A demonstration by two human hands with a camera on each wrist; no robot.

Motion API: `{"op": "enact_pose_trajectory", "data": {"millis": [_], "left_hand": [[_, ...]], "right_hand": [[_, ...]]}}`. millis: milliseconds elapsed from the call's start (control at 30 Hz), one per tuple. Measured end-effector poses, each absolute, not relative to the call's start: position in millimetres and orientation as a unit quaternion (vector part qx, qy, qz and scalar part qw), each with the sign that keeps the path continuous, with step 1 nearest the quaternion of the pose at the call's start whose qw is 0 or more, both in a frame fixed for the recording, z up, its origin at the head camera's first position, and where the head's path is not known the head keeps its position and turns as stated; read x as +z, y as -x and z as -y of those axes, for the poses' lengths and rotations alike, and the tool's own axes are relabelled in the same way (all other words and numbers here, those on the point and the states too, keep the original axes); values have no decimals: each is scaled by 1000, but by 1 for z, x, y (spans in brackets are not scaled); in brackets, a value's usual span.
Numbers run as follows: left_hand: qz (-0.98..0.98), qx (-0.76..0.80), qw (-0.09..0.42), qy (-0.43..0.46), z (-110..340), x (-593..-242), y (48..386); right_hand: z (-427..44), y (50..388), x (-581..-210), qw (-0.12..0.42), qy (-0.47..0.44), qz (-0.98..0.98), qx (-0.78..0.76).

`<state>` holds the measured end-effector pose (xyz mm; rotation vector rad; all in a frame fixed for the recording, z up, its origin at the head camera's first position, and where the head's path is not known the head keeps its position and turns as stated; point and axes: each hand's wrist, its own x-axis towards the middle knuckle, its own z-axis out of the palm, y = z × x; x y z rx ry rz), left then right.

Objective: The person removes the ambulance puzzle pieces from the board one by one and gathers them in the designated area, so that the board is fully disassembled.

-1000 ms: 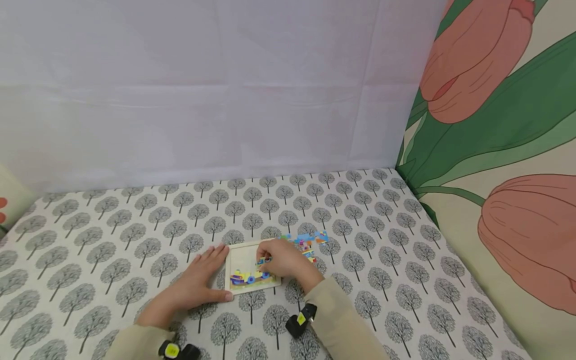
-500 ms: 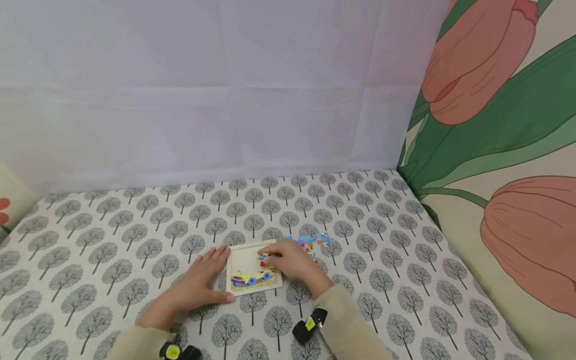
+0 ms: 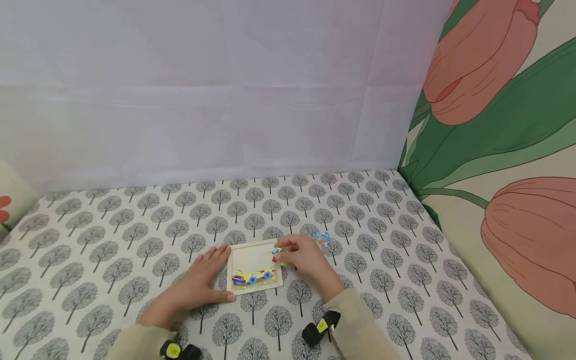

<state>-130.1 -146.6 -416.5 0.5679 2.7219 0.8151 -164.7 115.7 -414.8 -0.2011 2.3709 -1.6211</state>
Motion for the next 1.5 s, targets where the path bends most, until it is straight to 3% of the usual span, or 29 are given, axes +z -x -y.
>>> {"op": "enact_pose_trajectory", "data": {"millis": [433, 733, 1233, 1500], "left_hand": [[-929, 290, 122, -194, 147, -417, 129], [-931, 286, 126, -188, 146, -418, 130], [-932, 284, 117, -194, 146, -419, 129], [-932, 282, 121, -191, 147, -418, 130]], "right_hand": [[-153, 158, -410, 82, 69, -837, -537], [-174, 157, -411, 83, -31, -818, -568], [-197, 156, -415, 61, -73, -877, -471], [-192, 156, -416, 21, -72, -925, -373]]}}
